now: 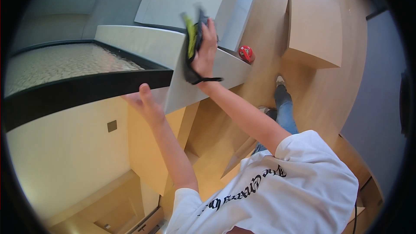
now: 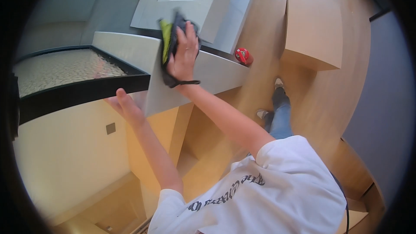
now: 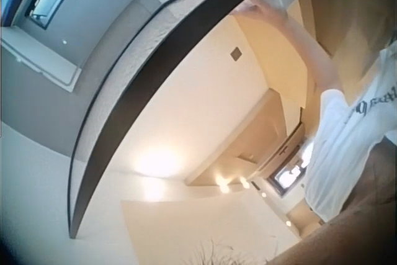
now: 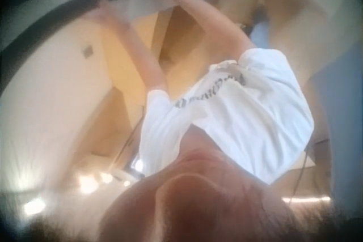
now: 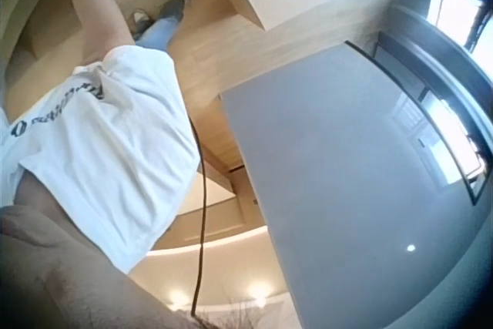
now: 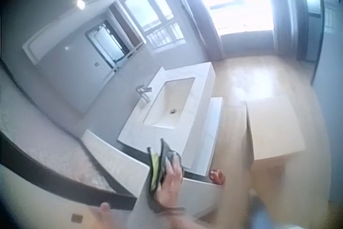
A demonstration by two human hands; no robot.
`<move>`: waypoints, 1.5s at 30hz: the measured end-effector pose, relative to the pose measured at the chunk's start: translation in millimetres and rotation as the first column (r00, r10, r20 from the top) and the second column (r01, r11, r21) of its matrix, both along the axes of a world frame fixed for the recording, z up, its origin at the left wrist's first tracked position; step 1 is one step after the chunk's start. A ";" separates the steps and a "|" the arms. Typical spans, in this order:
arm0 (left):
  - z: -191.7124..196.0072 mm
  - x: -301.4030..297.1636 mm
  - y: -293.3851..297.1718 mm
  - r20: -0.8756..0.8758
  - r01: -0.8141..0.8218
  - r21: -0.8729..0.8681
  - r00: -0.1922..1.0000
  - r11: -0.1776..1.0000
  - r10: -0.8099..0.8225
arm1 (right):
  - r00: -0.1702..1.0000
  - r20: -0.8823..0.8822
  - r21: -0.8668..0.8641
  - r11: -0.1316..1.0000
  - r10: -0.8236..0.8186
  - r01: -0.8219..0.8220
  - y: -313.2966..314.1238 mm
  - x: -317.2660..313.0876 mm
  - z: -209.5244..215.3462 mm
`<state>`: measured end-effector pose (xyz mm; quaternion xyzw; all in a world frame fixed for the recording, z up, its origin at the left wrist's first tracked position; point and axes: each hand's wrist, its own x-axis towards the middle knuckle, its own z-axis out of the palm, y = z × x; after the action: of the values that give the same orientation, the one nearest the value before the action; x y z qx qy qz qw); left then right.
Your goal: The person wipes a wooden wall panel, a desk surface, and a bathroom sink with a cloth.
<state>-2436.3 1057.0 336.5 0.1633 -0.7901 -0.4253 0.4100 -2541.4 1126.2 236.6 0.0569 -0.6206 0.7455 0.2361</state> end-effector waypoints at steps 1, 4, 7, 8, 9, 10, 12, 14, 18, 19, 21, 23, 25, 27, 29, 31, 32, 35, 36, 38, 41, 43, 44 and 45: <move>5.5 -2.6 10.5 -0.056 0.041 0.007 0.998 0.999 -0.041 | 0.999 -0.011 0.078 0.996 0.042 -0.041 2.5 9.9 -2.3; 6.6 -3.5 13.1 -0.022 0.044 0.013 0.999 0.999 -0.044 | 0.989 0.018 0.127 0.981 0.145 -0.146 -8.1 75.5 -19.2; -4.3 0.0 2.6 -0.055 0.021 0.102 0.998 0.995 -0.016 | 0.900 0.198 0.135 0.899 0.388 -0.417 -23.4 160.8 -42.5; -3.5 5.5 -10.7 -0.053 0.106 0.125 0.994 0.986 -0.100 | 0.928 0.156 0.200 0.909 0.339 -0.366 -21.6 162.3 -43.7; -4.0 3.7 -17.5 -0.053 0.201 0.154 0.979 0.967 -0.195 | 0.953 0.113 0.269 0.915 0.280 -0.301 -21.1 158.2 -45.5; -2.5 1.8 -13.1 -0.079 0.215 0.093 0.975 0.972 -0.208 | 0.956 0.142 0.202 0.938 0.256 -0.281 -21.0 145.4 -40.5; 6.0 4.2 -6.2 0.047 0.133 0.086 0.989 0.987 -0.138 | 0.951 0.233 0.057 0.973 0.205 -0.224 -14.8 102.4 -32.2; 11.4 0.4 1.4 0.164 0.054 0.088 0.984 0.995 -0.068 | 0.951 0.297 -0.011 0.996 0.084 -0.084 -6.9 46.1 -50.7; 7.3 -6.0 6.1 0.120 -0.007 0.153 0.993 0.988 -0.012 | 0.924 0.370 0.173 0.984 -0.095 0.032 -2.8 -0.1 -79.8; 8.3 -2.2 2.8 0.125 -0.008 0.151 0.992 0.989 -0.011 | 0.933 0.336 0.229 0.972 -0.129 0.052 -8.3 11.9 -78.4; 9.0 0.2 -1.9 0.107 0.026 0.162 0.993 0.987 -0.043 | 0.922 0.387 0.189 0.980 -0.013 -0.066 -21.0 52.5 -53.5; 8.6 -5.7 4.3 0.102 -0.013 0.147 0.995 0.989 -0.002 | 0.971 0.233 0.204 0.973 0.058 -0.108 -33.0 91.2 -13.7; 9.4 1.6 -5.9 0.107 -0.033 0.203 0.994 0.979 0.011 | 0.941 0.148 0.210 0.920 0.306 -0.332 -12.1 92.1 25.4; 15.0 -3.6 8.4 0.171 -0.164 0.226 0.977 0.960 0.127 | 0.962 0.024 0.141 0.952 0.273 -0.273 2.8 66.8 37.3; 17.3 2.5 -4.0 0.176 -0.057 0.236 0.984 0.970 0.015 | 0.970 -0.096 0.212 0.957 0.223 -0.199 3.9 55.0 8.3; 18.1 6.0 -4.0 0.171 -0.085 0.153 0.984 0.985 0.058 | 0.967 -0.198 0.240 0.964 0.160 -0.111 -11.0 54.9 -43.0; 8.4 -0.5 3.2 0.165 -0.072 0.164 0.985 0.984 0.045 | 0.983 -0.117 0.120 0.984 0.144 -0.130 -10.5 51.6 -84.9; 16.5 -2.4 10.3 0.175 -0.079 0.116 0.983 0.990 0.058 | 0.919 0.389 0.066 0.997 -0.059 0.036 -12.0 38.4 -213.8; 17.4 -4.5 9.3 0.192 -0.095 0.107 0.979 0.990 0.073 | 0.777 0.629 -0.007 0.998 -0.045 0.063 -17.1 40.6 -243.8; 16.1 -11.9 12.2 0.215 -0.096 0.105 0.974 0.990 0.072 | 0.440 0.897 -0.108 0.985 0.037 0.136 -17.6 39.2 -284.3; 12.6 -6.8 8.8 0.168 -0.099 0.044 0.982 0.994 0.090 | 0.586 0.810 0.012 1.000 -0.015 0.009 -36.5 66.3 -229.9; 14.3 0.0 6.8 0.164 -0.141 0.066 0.978 0.988 0.129 | 0.820 0.571 0.158 0.984 -0.026 -0.079 -49.4 97.3 -160.6; 12.3 0.2 4.9 0.158 -0.133 0.069 0.980 0.989 0.121 | 0.879 0.476 0.167 0.980 0.016 -0.108 -49.6 111.2 -124.0; 10.8 1.8 1.1 0.174 -0.128 0.076 0.978 0.989 0.113 | 0.913 0.402 0.133 0.982 0.071 -0.136 -43.5 122.5 -82.0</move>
<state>-2434.5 1058.1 347.3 0.2645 -0.7914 -0.4183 0.3588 -2418.8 1082.7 154.6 -0.0435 -0.7089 0.7014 0.0606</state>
